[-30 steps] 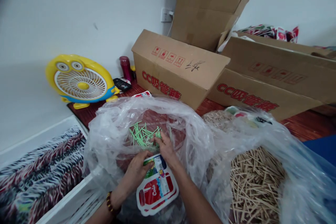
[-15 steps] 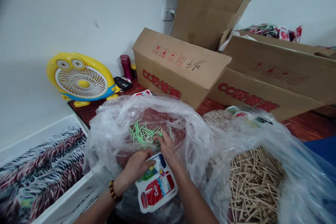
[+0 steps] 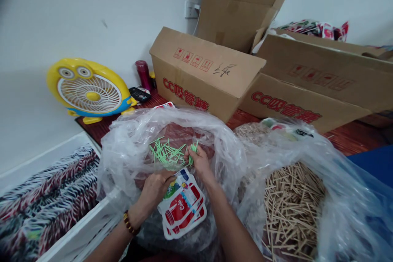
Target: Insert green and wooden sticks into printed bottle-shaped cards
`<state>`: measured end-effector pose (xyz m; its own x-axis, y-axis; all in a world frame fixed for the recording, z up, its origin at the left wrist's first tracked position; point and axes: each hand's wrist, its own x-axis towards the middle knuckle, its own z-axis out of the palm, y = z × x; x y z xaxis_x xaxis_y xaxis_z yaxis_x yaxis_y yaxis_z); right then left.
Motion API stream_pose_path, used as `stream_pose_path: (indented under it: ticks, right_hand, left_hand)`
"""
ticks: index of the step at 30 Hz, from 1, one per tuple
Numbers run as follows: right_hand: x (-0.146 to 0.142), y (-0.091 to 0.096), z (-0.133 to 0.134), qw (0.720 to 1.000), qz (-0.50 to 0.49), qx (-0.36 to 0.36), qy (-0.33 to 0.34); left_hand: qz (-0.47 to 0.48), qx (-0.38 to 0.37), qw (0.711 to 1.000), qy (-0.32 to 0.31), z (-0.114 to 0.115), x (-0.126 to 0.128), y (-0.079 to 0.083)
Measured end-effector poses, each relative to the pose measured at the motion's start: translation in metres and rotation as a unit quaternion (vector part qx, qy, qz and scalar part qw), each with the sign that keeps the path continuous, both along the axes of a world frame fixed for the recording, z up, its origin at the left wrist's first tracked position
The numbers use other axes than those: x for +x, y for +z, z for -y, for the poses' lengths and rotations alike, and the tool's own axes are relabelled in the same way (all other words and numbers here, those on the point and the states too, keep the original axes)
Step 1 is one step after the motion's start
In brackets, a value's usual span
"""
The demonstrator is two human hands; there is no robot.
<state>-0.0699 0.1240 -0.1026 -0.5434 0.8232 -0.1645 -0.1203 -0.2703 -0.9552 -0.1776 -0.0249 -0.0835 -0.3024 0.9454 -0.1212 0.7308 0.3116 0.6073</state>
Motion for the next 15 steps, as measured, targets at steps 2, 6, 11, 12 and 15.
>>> stream_pose_path:
  ticks: [2,6,11,12,15]
  right_hand:
    - [0.000,0.000,0.003,1.000,0.005,0.021,-0.008]
    - [0.004,-0.005,0.010,0.983,0.088,0.162,0.017]
    - [0.007,-0.016,0.011,0.977,0.124,0.175,0.009]
    - [0.007,-0.013,0.010,0.980,0.119,0.161,0.006]
    - [0.010,0.007,0.009,0.978,0.114,0.162,0.068]
  left_hand:
    - [-0.015,-0.004,1.000,0.012,0.001,-0.001,0.001]
    - [-0.012,0.046,0.999,0.011,0.004,-0.004,0.004]
    - [0.097,0.081,0.991,0.043,0.006,-0.012,0.007]
    - [0.133,0.078,0.987,0.048,0.006,-0.015,0.007]
    - [0.235,0.068,0.968,0.057,0.005,-0.023,0.006]
